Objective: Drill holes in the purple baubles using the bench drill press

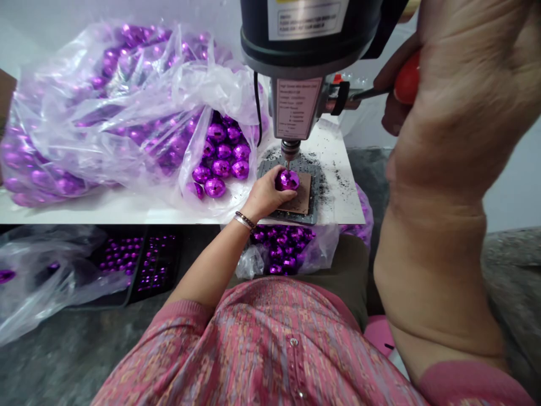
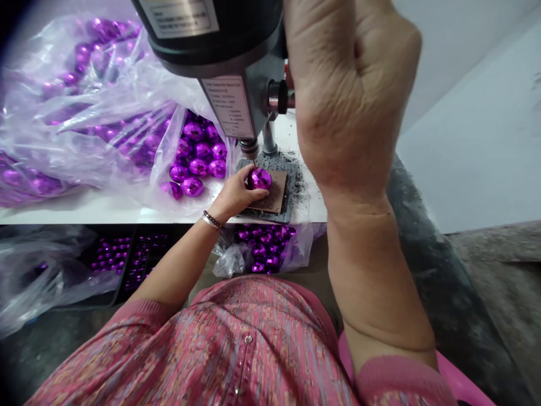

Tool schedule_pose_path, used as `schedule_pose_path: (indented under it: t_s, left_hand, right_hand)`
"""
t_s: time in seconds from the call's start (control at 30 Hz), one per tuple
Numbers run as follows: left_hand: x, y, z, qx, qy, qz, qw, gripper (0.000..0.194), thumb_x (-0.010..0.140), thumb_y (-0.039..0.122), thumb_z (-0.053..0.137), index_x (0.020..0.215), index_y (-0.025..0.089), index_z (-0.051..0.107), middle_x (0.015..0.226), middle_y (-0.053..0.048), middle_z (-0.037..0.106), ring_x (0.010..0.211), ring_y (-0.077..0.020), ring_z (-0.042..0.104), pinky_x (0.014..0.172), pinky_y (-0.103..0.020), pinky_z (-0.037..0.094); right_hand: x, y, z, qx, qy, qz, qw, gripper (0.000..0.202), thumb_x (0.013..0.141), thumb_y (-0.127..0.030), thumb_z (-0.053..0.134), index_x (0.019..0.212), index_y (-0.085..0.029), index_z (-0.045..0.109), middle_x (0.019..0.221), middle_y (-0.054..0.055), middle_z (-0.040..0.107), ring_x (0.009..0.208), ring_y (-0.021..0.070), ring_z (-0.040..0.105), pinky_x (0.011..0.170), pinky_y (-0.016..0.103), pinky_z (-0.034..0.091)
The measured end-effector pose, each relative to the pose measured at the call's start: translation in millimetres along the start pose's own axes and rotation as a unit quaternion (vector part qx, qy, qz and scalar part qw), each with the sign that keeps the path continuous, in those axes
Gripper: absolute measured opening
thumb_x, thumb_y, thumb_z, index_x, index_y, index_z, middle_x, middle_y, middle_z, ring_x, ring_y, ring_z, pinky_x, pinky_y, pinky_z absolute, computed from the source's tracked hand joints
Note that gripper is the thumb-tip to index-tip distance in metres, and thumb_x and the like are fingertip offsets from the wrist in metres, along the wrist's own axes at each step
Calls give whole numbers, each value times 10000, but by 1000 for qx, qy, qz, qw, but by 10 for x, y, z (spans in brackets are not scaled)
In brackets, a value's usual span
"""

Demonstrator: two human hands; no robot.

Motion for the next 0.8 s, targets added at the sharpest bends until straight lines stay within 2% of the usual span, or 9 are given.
schedule_pose_path:
  t_s: [0.07,0.1,0.2,0.3,0.37,0.47,0.57,0.8]
  left_hand:
    - [0,-10,17,11,-1,7,1000,584,755,215,832,1315,148,680,1140,-32,780,1020,-216,703,930,-293,532]
    - [0,-21,24,14,-3,8,1000,599,761,222,835,1334,152,675,1157,-35,781,1034,-221,707,937,-296,533]
    - [-5,-58,38,22,-8,4,1000,625,772,244,842,1367,168,668,1177,-39,785,1058,-236,716,950,-311,540]
    - [-13,-79,46,33,-5,-1,999,563,789,272,834,1325,185,684,1136,-34,789,1037,-240,720,942,-321,546]
    - [-17,-86,49,42,1,0,999,512,797,291,830,1281,197,695,1098,-26,787,1015,-239,718,927,-321,545]
    - [-18,-90,62,52,3,4,999,481,798,304,829,1249,203,695,1061,-22,779,988,-238,710,891,-316,537]
    - [-21,-87,71,57,0,6,998,451,804,310,823,1224,209,692,1034,-18,770,957,-232,701,859,-307,530]
    - [-39,-77,78,58,3,3,998,454,813,311,825,1236,221,685,1058,-19,769,981,-238,699,882,-310,524]
  right_hand:
    - [9,-18,23,18,-12,-24,999,336,1030,-309,389,748,-126,409,655,-31,323,642,-22,463,746,150,410]
    - [8,-36,28,25,-16,-40,999,341,1022,-276,380,706,-150,349,644,-30,296,653,-12,477,734,155,400]
    - [-22,-60,25,30,-27,-58,998,352,1007,-277,398,695,-189,261,631,-41,279,605,-10,422,695,174,380]
    - [-100,-19,11,0,-30,-30,999,312,987,-284,416,715,-171,311,610,-47,305,564,-16,346,638,182,296]
    - [-174,7,-22,-20,-14,-21,999,295,960,-281,455,717,-150,352,612,-44,362,577,-23,360,627,183,255]
    - [-290,57,-65,-32,11,-16,999,247,923,-239,504,729,-117,412,661,-41,441,637,-47,385,657,140,272]
    - [-388,96,-72,-60,17,-21,998,266,924,-233,521,716,-91,437,668,-43,417,666,-68,368,684,101,284]
    - [-482,122,-86,-97,24,-62,993,341,956,-338,526,743,-80,462,681,-38,421,686,-61,386,690,89,308]
Point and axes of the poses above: each hand's wrist, its own x-axis towards the middle knuckle, its own z-axis out of the palm, y = z × x, the point moved 8 cm from there along x, towards the middle knuckle
